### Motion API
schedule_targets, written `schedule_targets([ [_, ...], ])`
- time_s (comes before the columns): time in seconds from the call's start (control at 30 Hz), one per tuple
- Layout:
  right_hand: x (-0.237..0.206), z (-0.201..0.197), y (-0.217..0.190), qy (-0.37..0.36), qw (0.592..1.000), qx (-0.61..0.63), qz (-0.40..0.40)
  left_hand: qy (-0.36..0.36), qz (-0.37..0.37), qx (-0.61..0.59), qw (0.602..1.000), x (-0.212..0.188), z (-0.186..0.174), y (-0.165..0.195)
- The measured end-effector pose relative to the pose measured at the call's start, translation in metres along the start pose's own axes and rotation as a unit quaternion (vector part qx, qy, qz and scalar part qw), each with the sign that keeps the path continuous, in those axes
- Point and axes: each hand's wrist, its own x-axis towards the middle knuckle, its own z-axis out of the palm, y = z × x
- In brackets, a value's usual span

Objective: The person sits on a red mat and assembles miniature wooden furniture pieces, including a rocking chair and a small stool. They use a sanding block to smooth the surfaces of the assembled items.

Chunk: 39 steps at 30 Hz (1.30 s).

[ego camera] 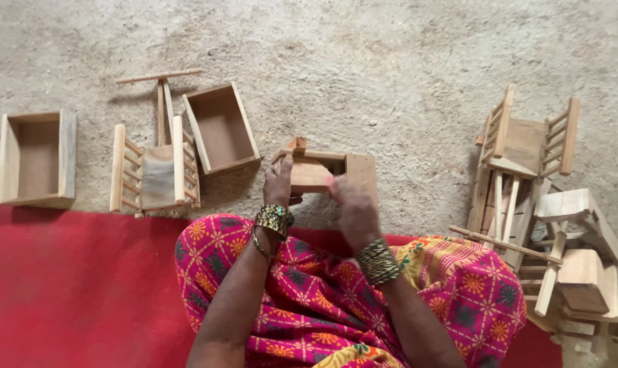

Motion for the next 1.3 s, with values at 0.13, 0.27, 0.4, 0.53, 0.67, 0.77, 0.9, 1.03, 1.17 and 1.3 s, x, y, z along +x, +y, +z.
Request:
schedule_targets([
  [0.13,0.003,-0.03,0.037,0.082,0.994,-0.074,0.0,0.013,0.035,0.033,0.999,0.002,0.0,-0.004],
  [0.27,-0.001,-0.008,0.041,-0.008,0.971,-0.239,-0.004,0.026,0.06,0.13,0.989,0.01,0.004,-0.01],
  [0.4,0.018,0.016,0.041,0.073,0.978,-0.19,-0.048,0.036,0.062,0.175,0.982,0.004,0.006,-0.01],
  [0.53,0.068,0.006,0.063,0.0,0.98,-0.196,-0.032,0.038,0.089,0.167,0.981,-0.004,0.005,-0.005],
  [0.67,0.051,0.011,0.062,-0.015,0.987,-0.157,-0.017,0.046,0.112,0.122,0.985,-0.001,0.006,-0.006],
  [0.77,0.001,0.021,0.052,-0.045,0.974,-0.218,0.036,0.054,0.107,0.125,0.985,0.006,0.005,-0.011],
  [0.9,-0.038,0.02,0.051,-0.042,0.978,-0.196,0.055,0.051,0.106,0.102,0.988,0.012,0.006,-0.017],
  [1.03,-0.057,0.009,0.043,-0.099,0.983,-0.137,0.077,0.041,0.076,0.092,0.992,0.017,0.006,-0.017],
  [1.17,-0.062,-0.007,0.027,-0.019,0.992,-0.115,0.052,0.008,0.055,0.024,0.998,0.02,0.002,-0.015],
  [1.3,-0.056,-0.043,0.04,-0.166,0.965,-0.009,0.204,-0.021,0.124,-0.032,0.991,0.006,-0.001,-0.006],
])
